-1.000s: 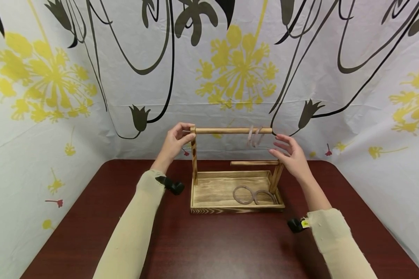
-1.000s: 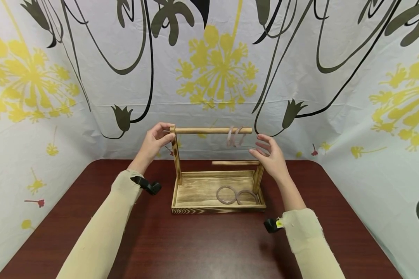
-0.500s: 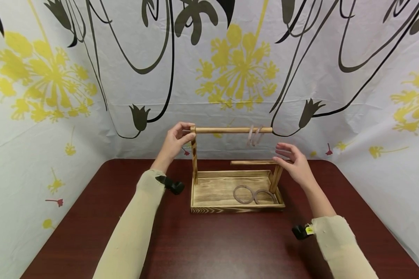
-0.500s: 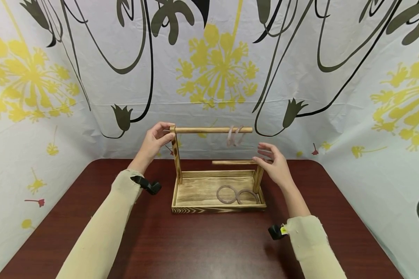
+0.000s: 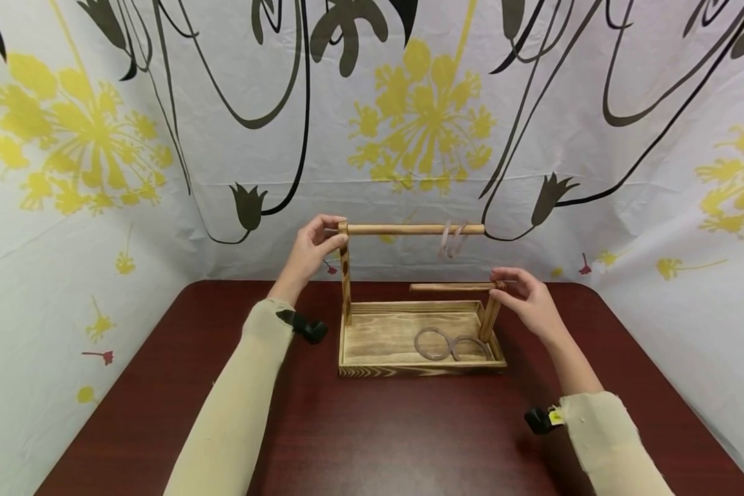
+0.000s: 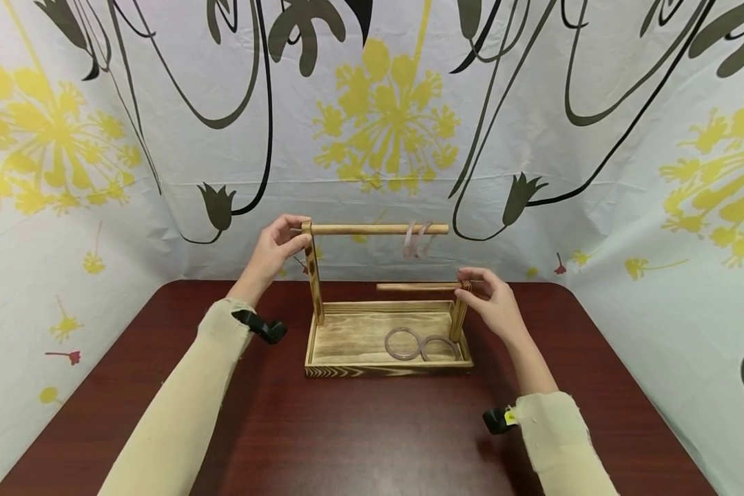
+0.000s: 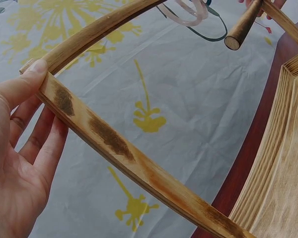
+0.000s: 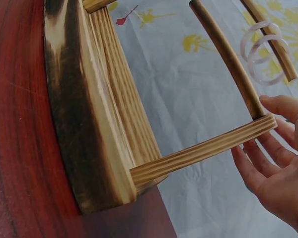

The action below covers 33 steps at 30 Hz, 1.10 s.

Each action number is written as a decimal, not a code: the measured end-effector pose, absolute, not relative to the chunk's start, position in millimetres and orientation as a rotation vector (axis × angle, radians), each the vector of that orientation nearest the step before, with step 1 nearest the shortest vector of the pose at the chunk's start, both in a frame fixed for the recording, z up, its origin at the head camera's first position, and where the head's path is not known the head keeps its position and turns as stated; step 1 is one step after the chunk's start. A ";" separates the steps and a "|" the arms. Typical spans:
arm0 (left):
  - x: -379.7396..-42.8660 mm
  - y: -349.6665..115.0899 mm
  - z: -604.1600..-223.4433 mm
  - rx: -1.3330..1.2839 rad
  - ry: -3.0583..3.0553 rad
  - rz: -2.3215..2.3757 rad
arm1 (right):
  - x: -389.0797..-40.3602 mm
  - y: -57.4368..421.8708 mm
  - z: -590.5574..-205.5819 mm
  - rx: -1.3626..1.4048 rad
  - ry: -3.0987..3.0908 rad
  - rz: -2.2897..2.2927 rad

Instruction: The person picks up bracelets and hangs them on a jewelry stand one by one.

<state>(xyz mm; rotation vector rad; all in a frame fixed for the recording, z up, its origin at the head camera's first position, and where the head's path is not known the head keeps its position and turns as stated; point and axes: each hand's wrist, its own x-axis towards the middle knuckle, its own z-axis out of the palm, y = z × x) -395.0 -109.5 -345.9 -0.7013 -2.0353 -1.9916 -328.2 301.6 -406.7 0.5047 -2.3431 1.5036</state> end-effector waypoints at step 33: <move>-388.7 -113.7 -342.9 -0.711 -2.146 -1.834 | -325.2 304.4 -424.9 0.521 -2.343 1.410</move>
